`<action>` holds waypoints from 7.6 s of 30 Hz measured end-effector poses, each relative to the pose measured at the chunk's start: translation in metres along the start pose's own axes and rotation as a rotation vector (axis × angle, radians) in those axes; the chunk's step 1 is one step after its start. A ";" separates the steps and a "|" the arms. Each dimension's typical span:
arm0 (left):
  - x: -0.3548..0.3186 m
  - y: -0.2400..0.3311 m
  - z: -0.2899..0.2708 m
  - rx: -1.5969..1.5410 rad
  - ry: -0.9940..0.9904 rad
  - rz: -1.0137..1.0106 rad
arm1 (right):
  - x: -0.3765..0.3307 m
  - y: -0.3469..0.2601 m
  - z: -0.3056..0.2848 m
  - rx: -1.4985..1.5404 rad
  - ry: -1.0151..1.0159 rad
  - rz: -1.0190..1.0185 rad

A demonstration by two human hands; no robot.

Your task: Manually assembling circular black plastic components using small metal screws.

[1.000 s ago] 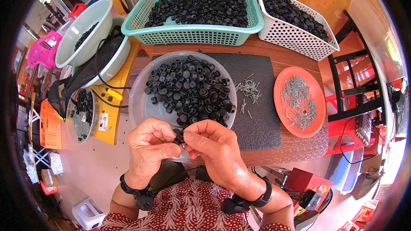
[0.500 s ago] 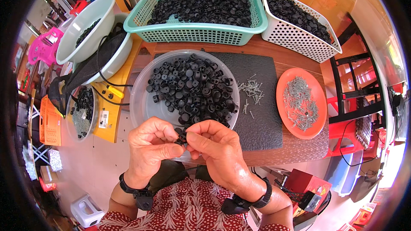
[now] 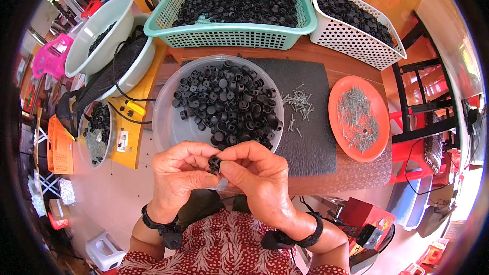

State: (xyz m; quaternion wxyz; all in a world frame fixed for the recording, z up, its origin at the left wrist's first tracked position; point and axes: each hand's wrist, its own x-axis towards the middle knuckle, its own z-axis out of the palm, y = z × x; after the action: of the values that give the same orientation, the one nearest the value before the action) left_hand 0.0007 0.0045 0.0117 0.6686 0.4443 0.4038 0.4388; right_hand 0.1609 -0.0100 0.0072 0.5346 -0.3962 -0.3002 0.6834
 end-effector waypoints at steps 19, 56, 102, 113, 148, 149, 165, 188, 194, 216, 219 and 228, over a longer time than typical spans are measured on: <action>-0.001 -0.002 0.001 -0.121 -0.087 0.032 | -0.002 0.003 0.000 -0.022 -0.037 -0.084; 0.016 -0.013 0.006 0.016 -0.061 0.082 | -0.009 -0.003 -0.008 -0.568 -0.032 -0.433; -0.004 0.004 0.022 0.034 -0.069 0.007 | 0.018 -0.046 -0.044 -1.068 0.144 -0.866; 0.001 0.009 -0.014 0.268 0.236 0.185 | 0.169 -0.232 -0.186 -1.483 0.670 -0.695; 0.011 -0.003 -0.021 1.044 -0.077 0.324 | 0.001 -0.049 -0.052 -1.213 -0.065 -0.816; 0.010 -0.003 -0.021 1.047 -0.076 0.324 | 0.001 -0.044 -0.045 -1.211 -0.065 -0.817; 0.002 0.009 -0.004 0.887 0.057 0.599 | 0.003 -0.015 0.001 -0.235 -0.044 0.159; -0.008 0.004 -0.023 0.156 0.096 0.161 | 0.015 -0.001 0.007 -0.970 -0.128 -0.730; -0.009 0.001 -0.011 -0.040 0.063 0.046 | 0.017 -0.005 0.005 -0.974 -0.133 -0.868; 0.001 0.005 -0.001 -0.207 -0.017 -0.117 | 0.024 -0.017 0.004 -0.880 -0.170 -0.684; 0.001 0.005 -0.006 -0.253 -0.066 -0.146 | 0.022 -0.019 0.006 -0.865 -0.100 -0.635; 0.001 0.001 -0.006 -0.366 -0.086 -0.120 | 0.008 -0.025 -0.007 -0.749 -0.074 -0.633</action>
State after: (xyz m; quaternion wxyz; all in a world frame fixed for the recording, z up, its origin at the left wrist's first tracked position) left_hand -0.0052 0.0073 0.0107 0.7797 0.3088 0.3139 0.4451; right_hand 0.1783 0.0041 0.0229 0.5259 -0.4259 -0.6499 0.3460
